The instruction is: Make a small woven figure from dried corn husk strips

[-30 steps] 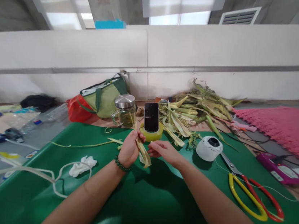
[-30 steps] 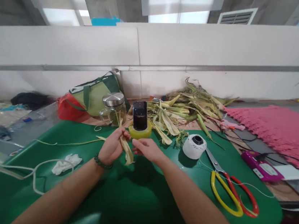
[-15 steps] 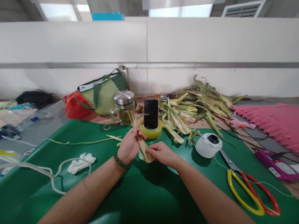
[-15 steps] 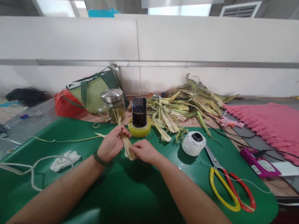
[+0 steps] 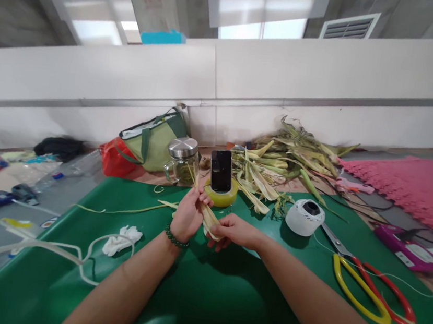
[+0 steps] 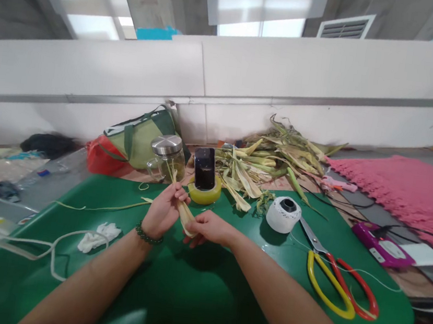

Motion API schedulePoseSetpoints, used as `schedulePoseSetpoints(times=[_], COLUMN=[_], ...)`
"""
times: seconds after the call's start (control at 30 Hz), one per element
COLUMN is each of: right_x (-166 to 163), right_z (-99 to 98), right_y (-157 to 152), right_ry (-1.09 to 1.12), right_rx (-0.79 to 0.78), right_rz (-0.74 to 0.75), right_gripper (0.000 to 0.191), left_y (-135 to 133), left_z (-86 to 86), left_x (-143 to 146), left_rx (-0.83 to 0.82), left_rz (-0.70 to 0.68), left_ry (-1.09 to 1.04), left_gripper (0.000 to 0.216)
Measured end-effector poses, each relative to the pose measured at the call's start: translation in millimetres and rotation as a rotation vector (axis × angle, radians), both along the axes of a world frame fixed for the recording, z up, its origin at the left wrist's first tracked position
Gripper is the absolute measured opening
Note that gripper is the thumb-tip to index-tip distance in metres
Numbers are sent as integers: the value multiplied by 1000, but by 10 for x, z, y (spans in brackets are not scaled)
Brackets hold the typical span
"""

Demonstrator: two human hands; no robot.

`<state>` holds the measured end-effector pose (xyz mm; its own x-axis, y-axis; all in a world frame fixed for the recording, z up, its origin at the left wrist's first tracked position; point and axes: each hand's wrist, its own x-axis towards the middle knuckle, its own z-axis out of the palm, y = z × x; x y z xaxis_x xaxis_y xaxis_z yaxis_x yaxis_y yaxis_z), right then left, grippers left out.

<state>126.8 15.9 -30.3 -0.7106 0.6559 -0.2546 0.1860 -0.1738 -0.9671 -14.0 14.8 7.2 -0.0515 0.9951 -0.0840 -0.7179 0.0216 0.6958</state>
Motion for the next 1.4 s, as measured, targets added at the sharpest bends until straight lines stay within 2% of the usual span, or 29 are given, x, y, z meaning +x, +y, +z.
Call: schedulePoseSetpoints(times=[0.07,0.13,0.2,0.27,0.33,0.4,0.47,0.63,0.73,0.8,0.9,0.97,1.07,1.17,1.23,1.3,1.4], right_x=[-11,-7,19,59,101,133,155,170,197,277,538,784,1180,1558,1784,1968,2128], right_z=[-5,8,39,81,118,144,158,178,261,370,570,693,826,856,797,682,471], right_y=[-6,0,17,37,49,50,46,55,14,-87,-352,-563,-842,-1017,-1078,-1102,-1073], right_ry=[-1,1,33,113,210,275,291,230,174,72,-159,-193,-248,-304,-334,-413,-639], right_rx=[46,170,354,474,470,421,399,407,457,537,788,984,1181,1196,1157,1124,1035], right_rz=[14,-25,-157,-299,-349,-360,-420,-545,-580,-531,-433,-582,-960,-1238,-1282,-1238,-1042], right_gripper=[58,57,53,47,48,45,41,47,49,51,43,37,30,29,30,30,24], left_y=[-9,-24,-50,-89,-133,-171,-199,-221,-187,-134,-35,17,62,87,89,78,66], left_z=[12,18,14,0,-18,-33,-42,-57,-78,-85,-69,-51,-40,-40,-30,-12,14], left_x=[-12,-23,-23,-9,8,15,6,-32,-46,-67,-119,-150,-169,-164,-158,-155,-154], left_rx=[36,86,119,100,44,5,12,133,156,149,104,106,113,120,126,137,155], left_rz=[-25,-64,-150,-309,-515,-650,-713,-783,-732,-615,-409,-341,-271,-292,-260,-271,-277], left_ry=[28,82,179,310,418,490,549,617,602,539,435,391,323,277,276,294,316], left_gripper=[20,18,20,25,30,30,31,40,40,36,29,27,27,26,24,24,24])
